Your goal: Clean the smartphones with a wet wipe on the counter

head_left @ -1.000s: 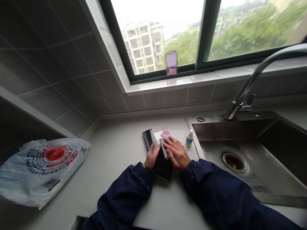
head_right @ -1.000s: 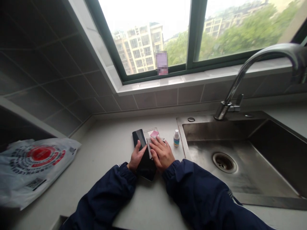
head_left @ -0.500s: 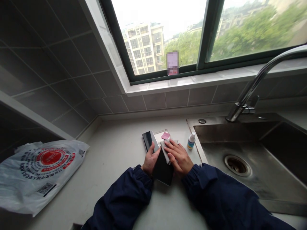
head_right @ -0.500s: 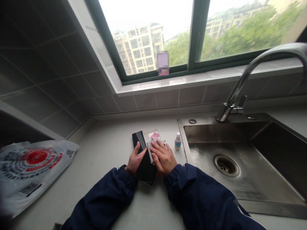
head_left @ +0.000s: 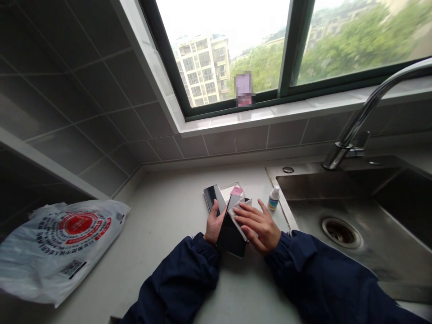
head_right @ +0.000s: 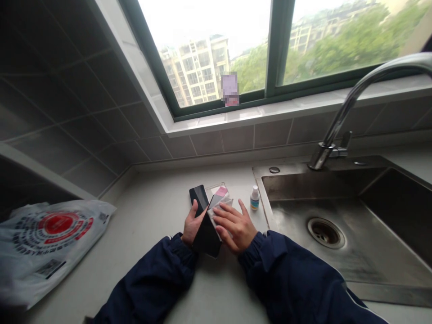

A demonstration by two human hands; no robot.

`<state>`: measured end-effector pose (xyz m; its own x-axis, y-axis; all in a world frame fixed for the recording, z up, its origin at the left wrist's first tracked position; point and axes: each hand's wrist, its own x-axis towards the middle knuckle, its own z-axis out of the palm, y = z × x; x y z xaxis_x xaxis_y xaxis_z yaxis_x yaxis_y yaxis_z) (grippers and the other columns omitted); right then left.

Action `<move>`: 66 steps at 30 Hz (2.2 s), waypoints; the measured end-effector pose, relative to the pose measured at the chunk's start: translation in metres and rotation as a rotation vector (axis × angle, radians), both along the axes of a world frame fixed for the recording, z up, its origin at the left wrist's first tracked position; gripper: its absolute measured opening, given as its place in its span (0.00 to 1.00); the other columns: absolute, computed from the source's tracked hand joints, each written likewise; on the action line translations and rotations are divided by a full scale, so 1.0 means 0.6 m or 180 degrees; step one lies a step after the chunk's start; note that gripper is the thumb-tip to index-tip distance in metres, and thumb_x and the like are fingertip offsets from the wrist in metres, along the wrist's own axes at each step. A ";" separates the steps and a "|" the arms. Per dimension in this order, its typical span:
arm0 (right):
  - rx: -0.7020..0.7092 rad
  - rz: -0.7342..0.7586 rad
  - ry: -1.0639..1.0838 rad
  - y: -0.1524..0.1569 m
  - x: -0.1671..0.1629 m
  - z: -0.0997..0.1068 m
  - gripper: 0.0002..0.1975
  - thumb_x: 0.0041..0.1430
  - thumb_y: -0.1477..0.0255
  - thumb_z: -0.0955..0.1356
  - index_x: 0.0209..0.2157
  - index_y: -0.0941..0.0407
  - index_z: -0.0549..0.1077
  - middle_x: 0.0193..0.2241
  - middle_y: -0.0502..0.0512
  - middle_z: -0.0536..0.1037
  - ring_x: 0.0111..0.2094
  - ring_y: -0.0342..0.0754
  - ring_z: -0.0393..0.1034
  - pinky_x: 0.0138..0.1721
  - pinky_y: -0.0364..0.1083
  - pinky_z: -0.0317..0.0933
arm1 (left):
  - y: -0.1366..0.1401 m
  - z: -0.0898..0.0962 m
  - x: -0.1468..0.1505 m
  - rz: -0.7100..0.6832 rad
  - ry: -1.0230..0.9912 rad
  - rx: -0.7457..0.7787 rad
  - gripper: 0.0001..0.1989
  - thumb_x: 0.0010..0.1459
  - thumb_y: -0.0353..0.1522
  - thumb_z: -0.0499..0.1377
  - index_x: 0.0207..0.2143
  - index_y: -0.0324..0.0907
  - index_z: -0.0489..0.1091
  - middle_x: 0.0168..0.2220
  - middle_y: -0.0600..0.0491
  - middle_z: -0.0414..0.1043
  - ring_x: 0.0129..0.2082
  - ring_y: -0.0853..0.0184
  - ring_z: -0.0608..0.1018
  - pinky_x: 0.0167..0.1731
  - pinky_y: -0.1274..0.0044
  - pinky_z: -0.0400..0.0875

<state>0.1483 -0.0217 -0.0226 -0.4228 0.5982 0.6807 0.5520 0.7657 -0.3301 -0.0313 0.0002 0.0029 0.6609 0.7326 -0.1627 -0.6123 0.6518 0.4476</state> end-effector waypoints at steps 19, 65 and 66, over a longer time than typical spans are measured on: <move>0.0145 0.1081 -0.0468 -0.037 -0.024 0.028 0.30 0.64 0.55 0.61 0.60 0.60 0.65 0.57 0.65 0.72 0.64 0.58 0.59 0.67 0.65 0.31 | 0.008 0.003 -0.010 -0.0326 0.0096 0.0006 0.47 0.60 0.59 0.40 0.66 0.30 0.52 0.50 0.34 0.74 0.54 0.51 0.75 0.60 0.63 0.55; 0.0215 -0.0419 -0.0347 0.002 0.004 0.005 0.27 0.68 0.68 0.59 0.67 0.56 0.56 0.65 0.63 0.59 0.68 0.59 0.48 0.67 0.67 0.30 | -0.018 -0.014 0.007 -0.0205 0.0068 0.0442 0.37 0.64 0.54 0.42 0.66 0.40 0.55 0.58 0.42 0.68 0.62 0.53 0.66 0.63 0.64 0.52; 0.0210 -0.0440 -0.0349 0.001 0.003 0.005 0.27 0.68 0.68 0.60 0.67 0.56 0.55 0.66 0.63 0.59 0.68 0.59 0.47 0.67 0.67 0.29 | -0.020 -0.015 0.007 -0.0226 0.0074 0.0436 0.37 0.64 0.54 0.42 0.66 0.41 0.55 0.58 0.42 0.68 0.62 0.54 0.66 0.63 0.65 0.52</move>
<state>0.1504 -0.0208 -0.0199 -0.4137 0.6112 0.6747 0.6833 0.6982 -0.2136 -0.0268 -0.0117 -0.0062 0.7090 0.7006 -0.0803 -0.5553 0.6249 0.5489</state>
